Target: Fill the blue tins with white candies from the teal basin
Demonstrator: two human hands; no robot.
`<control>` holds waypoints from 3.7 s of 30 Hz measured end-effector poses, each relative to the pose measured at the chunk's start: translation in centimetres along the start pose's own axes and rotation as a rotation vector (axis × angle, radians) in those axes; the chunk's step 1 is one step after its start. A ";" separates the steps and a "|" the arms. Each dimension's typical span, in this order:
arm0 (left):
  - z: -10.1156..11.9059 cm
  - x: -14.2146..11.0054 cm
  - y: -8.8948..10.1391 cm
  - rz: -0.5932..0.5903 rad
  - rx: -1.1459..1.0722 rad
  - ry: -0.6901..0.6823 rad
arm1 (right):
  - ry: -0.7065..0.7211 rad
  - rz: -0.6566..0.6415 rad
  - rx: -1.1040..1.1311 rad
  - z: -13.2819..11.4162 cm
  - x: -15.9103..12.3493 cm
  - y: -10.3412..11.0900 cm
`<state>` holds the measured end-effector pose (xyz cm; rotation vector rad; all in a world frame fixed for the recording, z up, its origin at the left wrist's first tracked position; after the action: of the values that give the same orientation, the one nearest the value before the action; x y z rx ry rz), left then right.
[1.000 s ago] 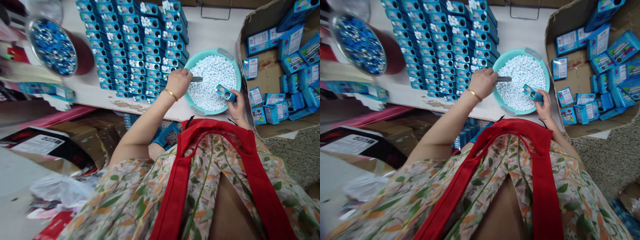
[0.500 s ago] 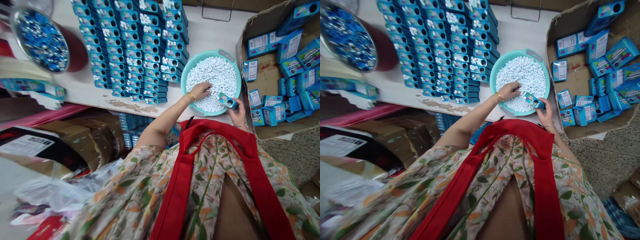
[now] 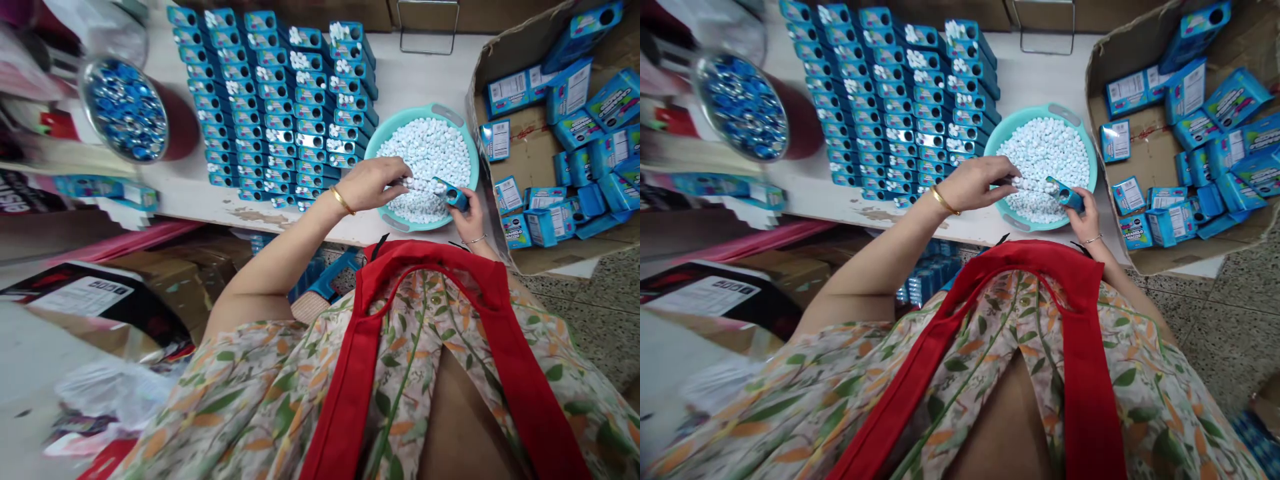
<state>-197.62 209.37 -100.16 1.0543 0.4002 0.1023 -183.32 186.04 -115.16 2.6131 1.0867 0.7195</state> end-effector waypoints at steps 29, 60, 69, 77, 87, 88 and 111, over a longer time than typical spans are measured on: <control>1.7 -2.6 -3.6 0.041 0.000 0.103 | -0.097 -0.222 0.061 -4.1 2.2 1.9; -5.8 -4.4 -10.9 -0.242 0.115 0.498 | -0.231 0.377 -0.150 -4.2 1.2 15.4; -0.7 5.1 -17.4 -0.083 -0.134 0.605 | -0.344 0.166 0.286 -2.5 -1.8 7.0; -1.1 8.5 -18.7 0.095 -0.390 0.537 | -0.322 0.149 0.262 -0.5 -2.5 5.5; -3.8 1.9 -10.8 0.182 -0.325 0.170 | -0.018 0.038 -0.168 -1.2 -0.3 5.1; -3.7 1.2 -9.3 0.191 -0.306 0.130 | 0.025 0.002 -0.230 -1.6 0.2 4.9; 6.1 -1.0 1.2 0.082 0.383 0.171 | 0.279 -0.172 -0.334 -1.8 2.8 0.4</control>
<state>-196.17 204.72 -96.21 1.4462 0.5449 0.1949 -182.31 187.76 -112.43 2.1570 1.1319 1.1391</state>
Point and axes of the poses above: each hand's wrist, its own x-axis towards the middle knuckle, its own y-axis out of the back of the hand, z = x × y, the point moved 5 cm from there along x, towards the middle knuckle, and after that the axes turned 14 degrees about y, right-handed, at the moved point
